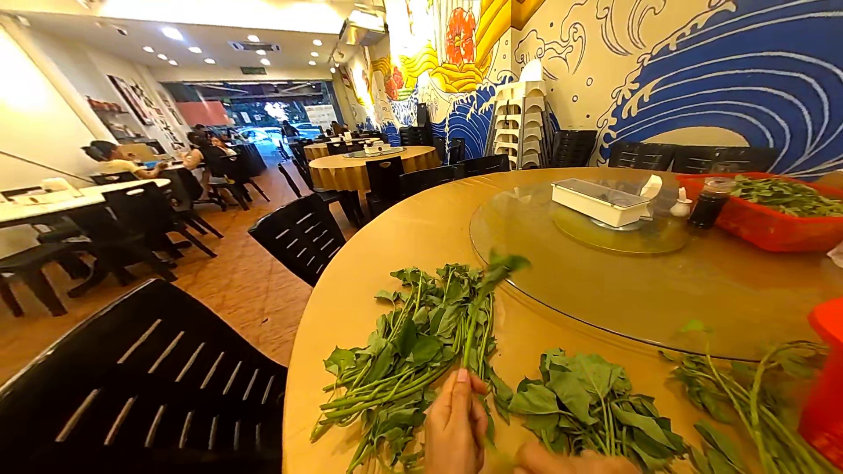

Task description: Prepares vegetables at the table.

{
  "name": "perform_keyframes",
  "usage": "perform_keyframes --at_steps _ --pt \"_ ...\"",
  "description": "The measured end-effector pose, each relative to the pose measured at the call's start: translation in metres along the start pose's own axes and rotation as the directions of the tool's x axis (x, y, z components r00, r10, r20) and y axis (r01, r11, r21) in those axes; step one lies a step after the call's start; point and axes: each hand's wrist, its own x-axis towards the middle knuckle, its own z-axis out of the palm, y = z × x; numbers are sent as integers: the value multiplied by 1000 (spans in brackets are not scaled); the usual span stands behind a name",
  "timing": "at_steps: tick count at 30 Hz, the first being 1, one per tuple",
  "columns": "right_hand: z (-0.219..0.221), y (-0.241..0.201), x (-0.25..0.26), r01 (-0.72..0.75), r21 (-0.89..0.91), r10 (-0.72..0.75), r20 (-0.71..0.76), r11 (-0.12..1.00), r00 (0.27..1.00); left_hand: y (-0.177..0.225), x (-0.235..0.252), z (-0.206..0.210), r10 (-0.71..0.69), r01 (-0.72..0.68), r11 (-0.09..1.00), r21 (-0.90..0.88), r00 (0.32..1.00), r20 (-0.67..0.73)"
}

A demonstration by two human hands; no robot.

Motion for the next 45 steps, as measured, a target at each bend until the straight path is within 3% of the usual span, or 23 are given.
perform_keyframes --at_steps 2,5,8,9,11,13,14,16,19,23,26,31,38,45 --pt "-36 18 3 -147 -31 150 195 989 969 1 -4 4 -15 16 1000 -12 999 41" --pt "-75 45 10 -240 -199 306 441 950 844 1 -7 7 4 1 999 -53 995 102" --pt "-88 67 16 -257 -243 351 567 936 745 0 -8 6 40 -27 997 -77 985 170" --pt "-88 71 18 -268 -226 350 568 937 745 1 -9 6 50 -35 996 -82 981 188" --pt "-80 72 21 -263 -154 304 412 952 859 1 -11 6 69 -48 994 -98 974 217" --pt "-56 79 28 -98 -109 98 -4 989 995 -1 -12 7 78 -56 994 -99 968 240" --pt "-42 85 38 15 -150 -48 -220 989 974 -2 -13 7 83 -61 994 -95 964 252" --pt "-29 86 63 138 -216 -216 -396 967 893 -4 -13 8 96 -72 993 -95 958 272" --pt "-25 80 84 184 -233 -248 -286 955 925 -6 -14 7 111 -90 992 -87 951 290" --pt "-27 71 94 101 -61 -108 -123 993 987 -5 -14 7 120 -94 990 -101 952 283" --pt "-21 68 94 103 -11 -103 -219 995 970 -2 -16 6 87 -23 980 -199 943 322" --pt "4 62 89 178 -105 -204 -360 978 911 1 -13 0 18 191 906 -378 875 483" --pt "30 42 71 210 -480 -436 -427 852 792 -2 -16 6 2 234 856 -462 891 455" --pt "32 38 47 203 -514 -423 -357 833 833 -6 -19 12 -42 261 850 -457 899 435"
